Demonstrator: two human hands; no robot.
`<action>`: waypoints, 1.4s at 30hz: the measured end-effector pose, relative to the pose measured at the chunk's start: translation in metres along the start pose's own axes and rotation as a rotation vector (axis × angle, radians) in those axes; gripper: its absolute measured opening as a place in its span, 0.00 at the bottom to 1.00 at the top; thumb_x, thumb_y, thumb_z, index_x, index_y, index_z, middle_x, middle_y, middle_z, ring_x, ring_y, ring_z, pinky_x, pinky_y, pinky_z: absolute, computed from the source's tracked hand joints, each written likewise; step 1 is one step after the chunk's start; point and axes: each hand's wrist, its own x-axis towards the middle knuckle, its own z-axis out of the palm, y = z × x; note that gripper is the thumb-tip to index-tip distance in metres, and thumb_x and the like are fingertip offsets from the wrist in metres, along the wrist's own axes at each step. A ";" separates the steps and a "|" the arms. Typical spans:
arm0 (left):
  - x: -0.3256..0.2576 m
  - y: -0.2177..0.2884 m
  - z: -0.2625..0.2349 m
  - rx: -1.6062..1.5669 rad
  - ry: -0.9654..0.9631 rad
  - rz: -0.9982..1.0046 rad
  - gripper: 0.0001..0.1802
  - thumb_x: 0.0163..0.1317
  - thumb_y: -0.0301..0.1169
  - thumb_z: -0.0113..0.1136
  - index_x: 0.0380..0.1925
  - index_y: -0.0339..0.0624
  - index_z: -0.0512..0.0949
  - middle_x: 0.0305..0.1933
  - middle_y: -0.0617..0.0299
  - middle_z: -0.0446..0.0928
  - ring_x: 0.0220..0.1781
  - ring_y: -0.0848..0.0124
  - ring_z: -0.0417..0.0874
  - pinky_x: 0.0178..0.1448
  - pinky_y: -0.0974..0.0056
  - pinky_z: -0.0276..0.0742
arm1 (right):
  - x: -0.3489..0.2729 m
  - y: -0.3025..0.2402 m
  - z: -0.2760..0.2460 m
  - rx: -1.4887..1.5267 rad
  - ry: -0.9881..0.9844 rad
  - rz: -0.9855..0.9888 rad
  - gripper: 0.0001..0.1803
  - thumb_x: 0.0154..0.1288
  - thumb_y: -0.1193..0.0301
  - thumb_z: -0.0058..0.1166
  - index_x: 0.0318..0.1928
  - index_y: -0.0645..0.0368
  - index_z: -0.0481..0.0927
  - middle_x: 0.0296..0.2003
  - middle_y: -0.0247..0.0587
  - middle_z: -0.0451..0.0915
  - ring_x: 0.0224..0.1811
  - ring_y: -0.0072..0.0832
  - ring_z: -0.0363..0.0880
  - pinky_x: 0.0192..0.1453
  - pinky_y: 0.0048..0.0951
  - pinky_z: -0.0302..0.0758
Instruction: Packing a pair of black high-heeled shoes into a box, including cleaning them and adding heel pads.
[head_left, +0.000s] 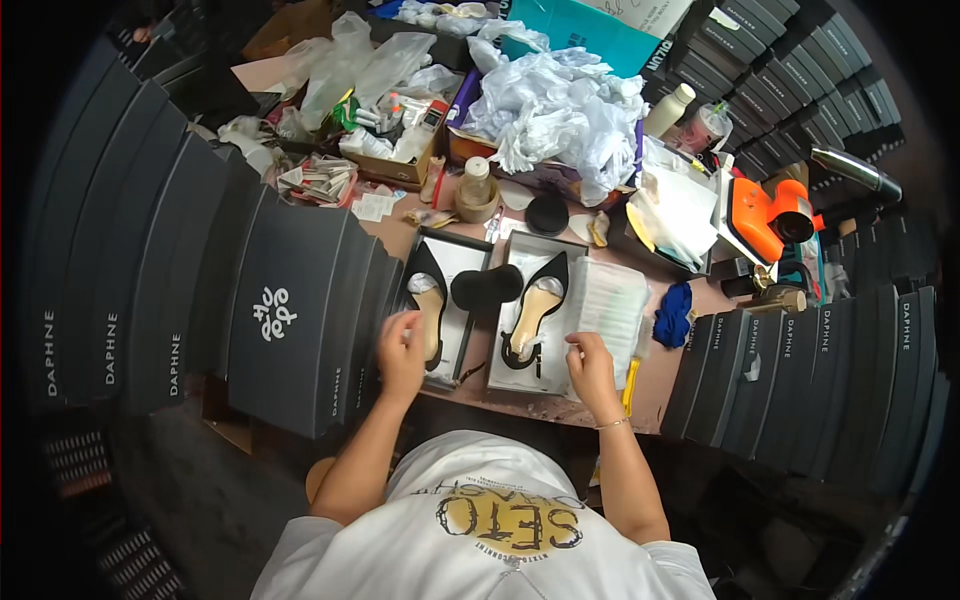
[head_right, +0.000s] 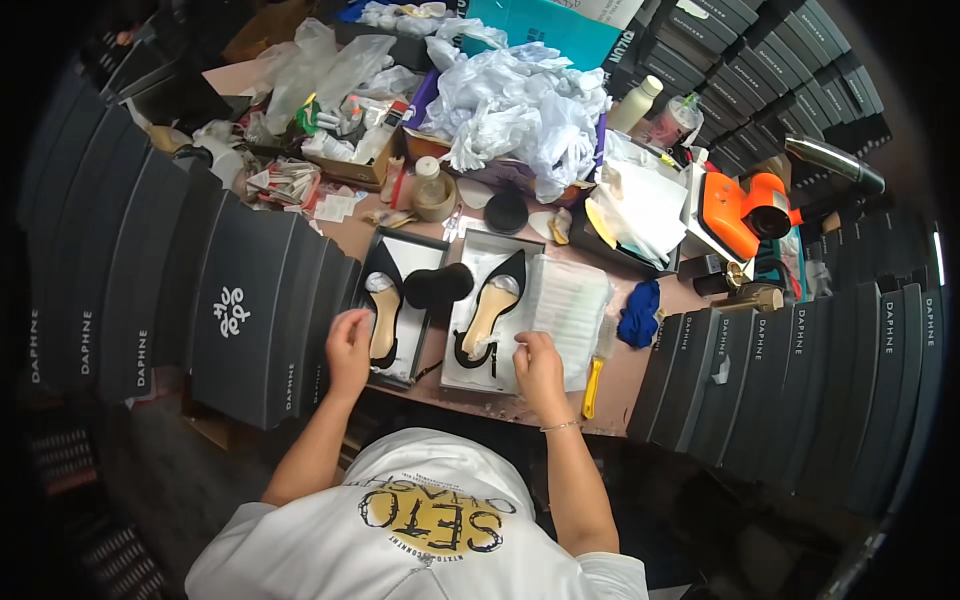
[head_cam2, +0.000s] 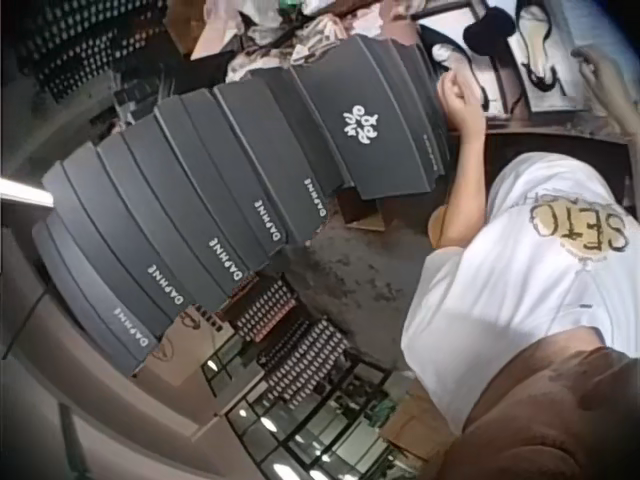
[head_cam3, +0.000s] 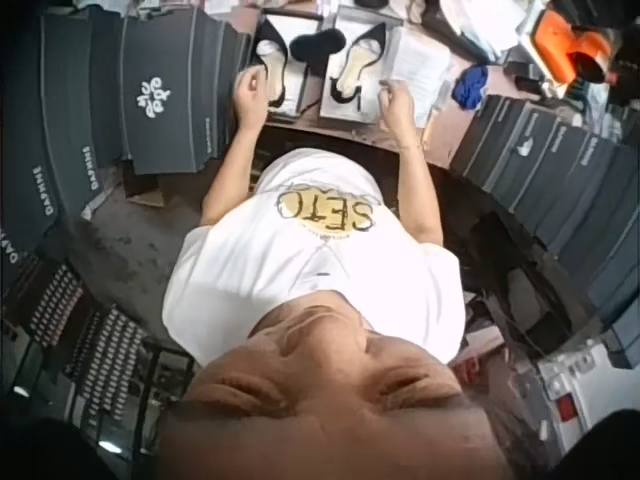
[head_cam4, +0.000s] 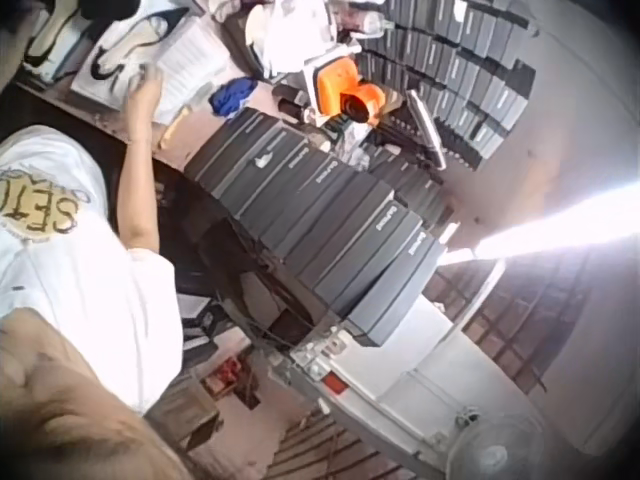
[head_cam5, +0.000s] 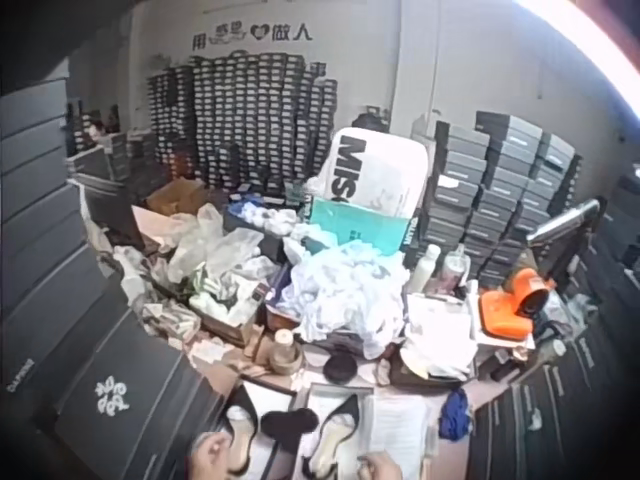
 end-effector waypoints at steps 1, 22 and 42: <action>0.005 -0.015 -0.008 0.163 0.035 0.042 0.19 0.64 0.30 0.56 0.53 0.34 0.73 0.53 0.49 0.73 0.49 0.61 0.78 0.54 0.63 0.73 | 0.003 -0.010 -0.005 0.014 0.026 0.016 0.13 0.59 0.77 0.48 0.45 0.65 0.77 0.39 0.52 0.77 0.39 0.47 0.78 0.45 0.39 0.74; -0.014 -0.031 0.007 -0.623 -0.180 -0.518 0.21 0.70 0.28 0.49 0.61 0.30 0.67 0.52 0.58 0.77 0.51 0.75 0.77 0.55 0.70 0.72 | 0.169 -0.035 0.160 -0.041 0.014 -0.331 0.29 0.52 0.77 0.53 0.58 0.61 0.65 0.44 0.54 0.75 0.43 0.53 0.78 0.49 0.43 0.76; -0.026 0.069 0.023 -1.283 -0.891 -1.137 0.35 0.67 0.62 0.36 0.61 0.48 0.66 0.59 0.50 0.72 0.59 0.51 0.76 0.55 0.44 0.76 | 0.052 -0.111 0.017 1.183 -0.258 0.092 0.29 0.54 0.77 0.64 0.56 0.58 0.67 0.47 0.34 0.76 0.48 0.20 0.74 0.54 0.24 0.72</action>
